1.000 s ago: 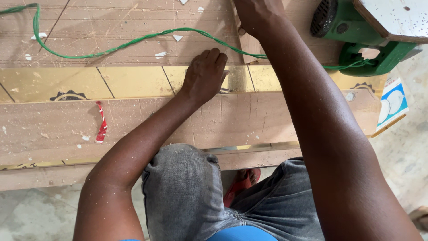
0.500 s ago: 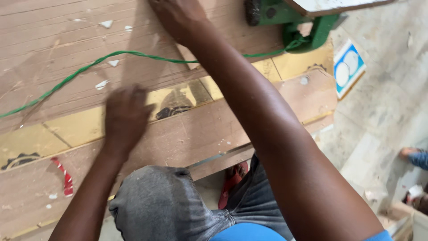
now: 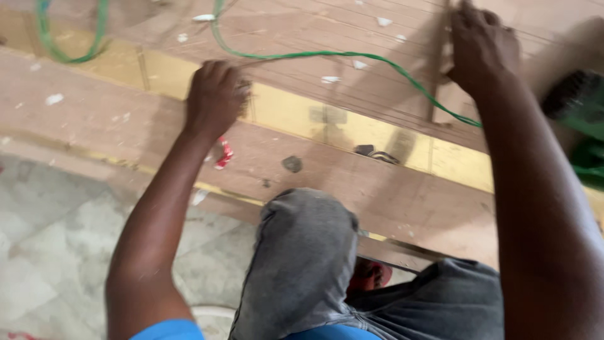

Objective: The person uses a green handheld power saw to cut a long wooden plank into smaller pieces on a workbench. They repeatedly position the wood, cut it, and then handle the resulting pieces, occasionally picking up and inspecting a white plastic strip.

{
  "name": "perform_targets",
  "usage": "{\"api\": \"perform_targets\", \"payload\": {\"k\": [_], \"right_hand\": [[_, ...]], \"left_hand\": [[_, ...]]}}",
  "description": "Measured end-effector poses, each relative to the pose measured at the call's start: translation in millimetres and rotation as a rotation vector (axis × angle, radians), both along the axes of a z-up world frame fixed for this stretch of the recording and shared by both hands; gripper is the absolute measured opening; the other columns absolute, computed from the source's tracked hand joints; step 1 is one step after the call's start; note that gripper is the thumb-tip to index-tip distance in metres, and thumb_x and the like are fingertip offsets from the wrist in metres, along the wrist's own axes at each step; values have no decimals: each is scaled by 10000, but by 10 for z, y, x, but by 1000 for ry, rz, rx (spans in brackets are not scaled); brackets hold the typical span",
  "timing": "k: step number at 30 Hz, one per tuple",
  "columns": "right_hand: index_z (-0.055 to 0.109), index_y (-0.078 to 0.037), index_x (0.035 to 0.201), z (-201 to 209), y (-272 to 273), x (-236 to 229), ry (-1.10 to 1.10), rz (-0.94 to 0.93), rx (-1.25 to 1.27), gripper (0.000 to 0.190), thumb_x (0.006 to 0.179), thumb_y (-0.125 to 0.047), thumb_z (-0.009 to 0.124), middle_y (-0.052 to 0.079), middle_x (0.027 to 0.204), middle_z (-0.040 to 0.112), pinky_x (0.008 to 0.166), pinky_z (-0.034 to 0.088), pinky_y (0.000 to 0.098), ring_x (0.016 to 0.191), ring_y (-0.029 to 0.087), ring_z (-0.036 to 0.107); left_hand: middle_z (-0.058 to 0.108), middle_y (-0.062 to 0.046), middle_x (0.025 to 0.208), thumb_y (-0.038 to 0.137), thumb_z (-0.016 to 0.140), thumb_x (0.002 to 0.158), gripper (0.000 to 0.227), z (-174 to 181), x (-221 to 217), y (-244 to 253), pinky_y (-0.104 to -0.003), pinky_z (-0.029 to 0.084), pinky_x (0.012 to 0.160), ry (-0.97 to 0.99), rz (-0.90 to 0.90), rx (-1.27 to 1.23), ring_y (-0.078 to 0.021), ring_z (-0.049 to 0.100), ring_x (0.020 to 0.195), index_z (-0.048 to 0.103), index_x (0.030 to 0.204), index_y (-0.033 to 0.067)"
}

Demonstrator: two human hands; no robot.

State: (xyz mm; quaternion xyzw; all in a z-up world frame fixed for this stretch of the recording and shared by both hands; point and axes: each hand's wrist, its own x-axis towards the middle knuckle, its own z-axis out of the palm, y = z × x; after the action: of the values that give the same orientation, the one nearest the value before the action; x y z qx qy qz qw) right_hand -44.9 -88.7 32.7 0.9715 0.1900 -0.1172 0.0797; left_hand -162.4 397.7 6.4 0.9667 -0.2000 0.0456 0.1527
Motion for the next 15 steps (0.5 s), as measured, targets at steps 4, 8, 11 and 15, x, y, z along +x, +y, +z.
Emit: {"api": "perform_targets", "payload": {"k": [4, 8, 11, 15], "right_hand": [[461, -84, 1597, 37, 61, -31, 84, -27, -151, 1184, 580, -364, 998, 94, 1653, 424, 979, 553, 509, 1421, 319, 481], [514, -86, 1525, -41, 12, -38, 55, -10, -147, 1127, 551, -388, 994, 86, 1595, 485, 954, 557, 506, 1386, 321, 513], [538, -63, 1461, -141, -57, -34, 32, 42, -190, 1045, 578, -376, 1000, 102, 1523, 530, 1020, 575, 461, 1366, 295, 549], [555, 3, 1355, -342, -127, -29, -54, 97, 94, 1025, 495, -332, 1000, 153, 1396, 564, 1093, 575, 451, 1329, 287, 578]], "left_hand": [[616, -113, 1095, 217, 811, 879, 312, -61, 126, 19, -472, 471, 920, -30, -27, 21, -322, 575, 1075, 634, 1080, 59], [636, -112, 1098, 216, 791, 876, 294, -166, 238, 49, -454, 480, 924, -78, -22, 49, -300, 590, 1073, 639, 1074, 62], [668, -116, 1015, 237, 783, 849, 258, -185, 274, 101, -462, 506, 886, -130, -19, 38, -312, 624, 1015, 650, 987, 65], [705, -101, 906, 230, 768, 847, 184, -133, 348, 77, -475, 532, 805, -88, -6, 18, -307, 668, 920, 660, 863, 81]]}}
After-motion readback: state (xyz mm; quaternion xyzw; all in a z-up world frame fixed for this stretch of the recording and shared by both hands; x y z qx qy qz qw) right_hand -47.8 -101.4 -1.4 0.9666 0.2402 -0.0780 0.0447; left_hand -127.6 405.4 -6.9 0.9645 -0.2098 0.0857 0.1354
